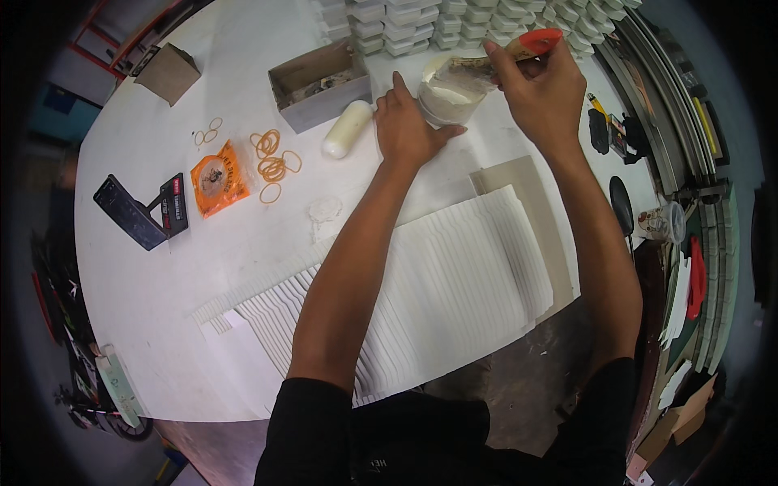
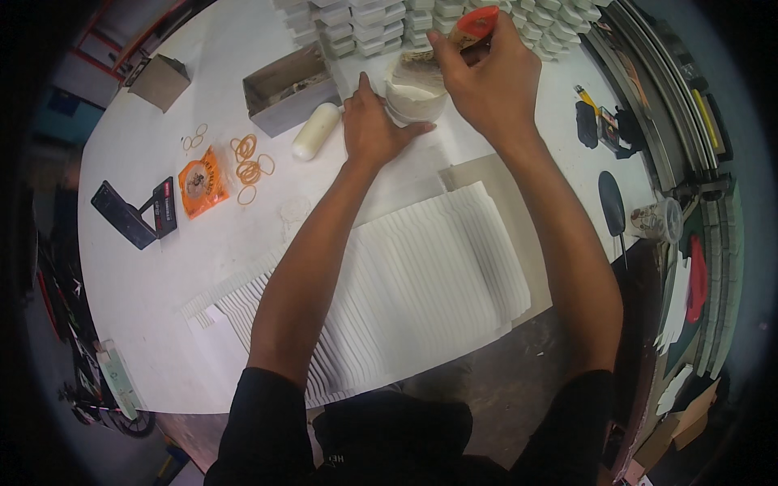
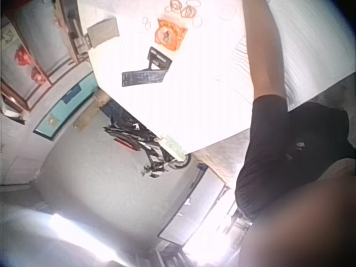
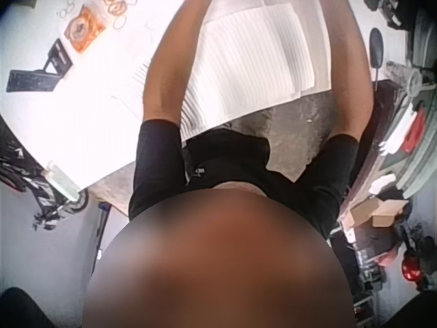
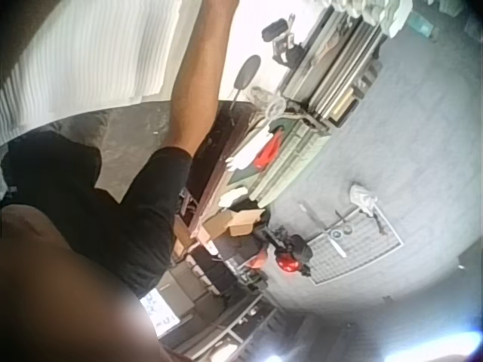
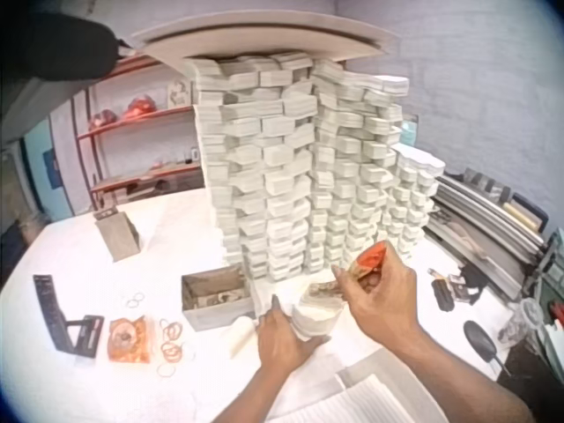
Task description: The person aligns a stack of white paper sheets on a table, then uses a cylindrical roller to press the sheets together. They apply a white paste with a brush along the edges of the stack and continue to press and smooth the sheets.
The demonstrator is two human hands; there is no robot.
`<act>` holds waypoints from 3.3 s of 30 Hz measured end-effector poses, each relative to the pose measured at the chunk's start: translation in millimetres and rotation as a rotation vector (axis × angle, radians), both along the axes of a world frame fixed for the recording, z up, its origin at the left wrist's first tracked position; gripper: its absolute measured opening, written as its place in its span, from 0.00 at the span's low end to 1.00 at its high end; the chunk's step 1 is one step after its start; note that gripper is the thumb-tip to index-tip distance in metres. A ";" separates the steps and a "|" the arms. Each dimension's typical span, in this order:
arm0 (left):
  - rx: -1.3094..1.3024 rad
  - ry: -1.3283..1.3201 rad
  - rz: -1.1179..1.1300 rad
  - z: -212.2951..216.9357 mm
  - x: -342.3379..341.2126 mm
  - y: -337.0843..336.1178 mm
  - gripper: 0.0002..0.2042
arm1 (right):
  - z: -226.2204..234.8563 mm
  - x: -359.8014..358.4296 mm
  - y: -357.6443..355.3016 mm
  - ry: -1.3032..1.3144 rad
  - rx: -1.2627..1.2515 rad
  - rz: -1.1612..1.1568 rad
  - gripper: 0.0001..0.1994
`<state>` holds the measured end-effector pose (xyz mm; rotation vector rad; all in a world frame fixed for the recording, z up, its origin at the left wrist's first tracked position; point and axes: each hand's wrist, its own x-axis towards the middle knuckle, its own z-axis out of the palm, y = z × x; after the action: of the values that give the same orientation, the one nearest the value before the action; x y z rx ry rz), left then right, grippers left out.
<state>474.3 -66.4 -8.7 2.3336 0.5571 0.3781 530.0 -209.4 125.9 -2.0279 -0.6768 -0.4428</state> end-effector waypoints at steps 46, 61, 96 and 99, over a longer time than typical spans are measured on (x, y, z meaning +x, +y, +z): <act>0.129 -0.051 0.101 -12.3 5.5 -8.5 0.47 | 7.9 -14.9 -53.7 0.252 0.673 0.039 0.10; 0.102 0.018 0.081 -5.0 5.6 -8.1 0.56 | -72.0 -23.2 -53.1 0.696 1.024 -0.084 0.13; 0.115 -0.013 0.077 -10.5 5.2 -5.9 0.54 | -13.6 8.1 -15.5 0.151 0.050 0.162 0.09; 0.077 -0.016 0.057 -8.7 3.7 -4.0 0.54 | -31.4 -21.8 -41.7 0.080 0.048 0.167 0.08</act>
<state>477.9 -70.5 -17.4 2.3900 0.6126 0.4523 508.2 -251.1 94.5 -1.9151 -0.7718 -0.2758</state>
